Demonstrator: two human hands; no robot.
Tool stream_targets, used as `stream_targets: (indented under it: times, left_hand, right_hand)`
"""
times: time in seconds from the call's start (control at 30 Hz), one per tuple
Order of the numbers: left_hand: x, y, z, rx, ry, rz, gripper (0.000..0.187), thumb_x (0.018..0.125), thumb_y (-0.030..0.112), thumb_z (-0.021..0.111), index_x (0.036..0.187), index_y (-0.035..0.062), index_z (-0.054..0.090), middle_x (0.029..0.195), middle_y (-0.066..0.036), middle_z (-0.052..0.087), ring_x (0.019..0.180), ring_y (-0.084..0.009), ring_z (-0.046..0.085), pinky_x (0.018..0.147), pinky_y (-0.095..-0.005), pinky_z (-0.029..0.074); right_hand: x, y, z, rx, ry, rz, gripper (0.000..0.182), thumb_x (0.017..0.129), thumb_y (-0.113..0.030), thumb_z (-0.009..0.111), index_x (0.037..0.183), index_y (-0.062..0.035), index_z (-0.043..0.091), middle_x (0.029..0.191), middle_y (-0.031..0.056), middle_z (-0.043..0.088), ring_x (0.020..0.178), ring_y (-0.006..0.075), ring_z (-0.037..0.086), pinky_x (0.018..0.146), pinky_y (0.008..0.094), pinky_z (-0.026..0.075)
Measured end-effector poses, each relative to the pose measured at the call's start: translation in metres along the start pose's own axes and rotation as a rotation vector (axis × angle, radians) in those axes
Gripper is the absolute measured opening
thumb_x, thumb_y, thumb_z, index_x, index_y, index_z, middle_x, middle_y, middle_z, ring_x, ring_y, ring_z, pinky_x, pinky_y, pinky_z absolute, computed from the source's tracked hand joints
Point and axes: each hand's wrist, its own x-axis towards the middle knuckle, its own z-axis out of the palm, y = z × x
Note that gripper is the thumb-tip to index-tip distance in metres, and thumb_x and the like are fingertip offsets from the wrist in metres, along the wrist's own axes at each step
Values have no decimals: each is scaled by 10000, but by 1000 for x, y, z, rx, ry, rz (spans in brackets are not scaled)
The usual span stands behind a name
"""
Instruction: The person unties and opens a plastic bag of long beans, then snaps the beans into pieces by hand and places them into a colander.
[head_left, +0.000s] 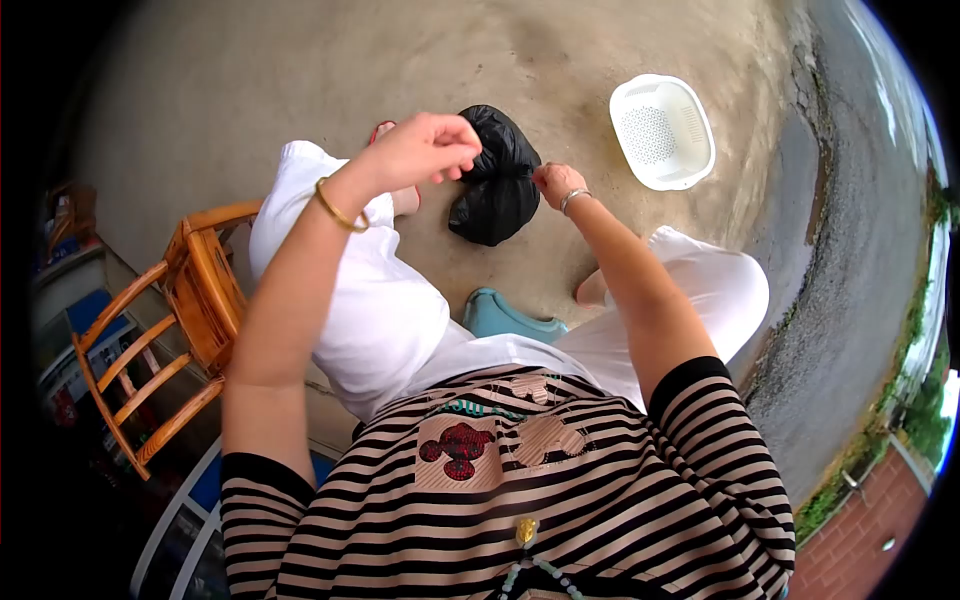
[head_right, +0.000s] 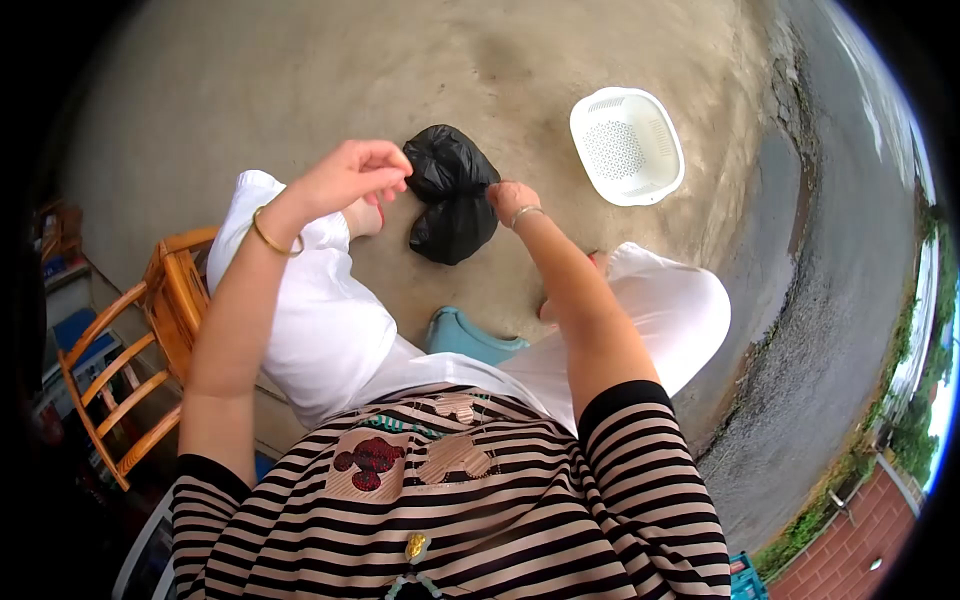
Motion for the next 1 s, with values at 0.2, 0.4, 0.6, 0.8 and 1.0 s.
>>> stream_targets:
  times: [0.2,0.4,0.6,0.8,1.0]
  left_hand:
    - [17,6,-16,442,325,103,199,856,170,599,980,15,588,810,-78,639,732,-157,590,653,-300,481]
    - [8,7,-20,416,350,69,196,812,181,637,925,22,614,768,-117,662,706,-273,630,628,-366,480]
    - [11,-2,-12,561,286,176,186,807,177,636,912,25,609,770,-119,659,724,-297,627,639,-387,478]
    - [19,-11,-2,611,209,129,207,825,160,611,960,3,599,799,-117,666,709,-259,610,689,-316,460]
    - [28,-24,4,574,154,82,195,795,160,639,911,9,598,790,-154,642,753,-301,620,660,-378,478]
  right_hand:
    - [12,-14,43,92,213,-2,118,809,-151,585,907,-171,647,977,55,590,1002,261,560,795,384,502]
    - [29,-14,54,136,299,61,112,775,-123,617,886,-119,632,944,95,595,974,294,553,808,380,488]
    - [32,-6,42,159,73,105,119,773,-151,620,878,-97,632,921,116,624,906,309,592,793,387,493]
    - [20,1,56,307,182,143,180,771,-158,650,932,-80,628,869,132,648,830,304,626,765,380,499]
    - [16,-10,46,598,274,256,175,759,-124,678,917,-74,619,897,118,629,873,277,608,789,353,494]
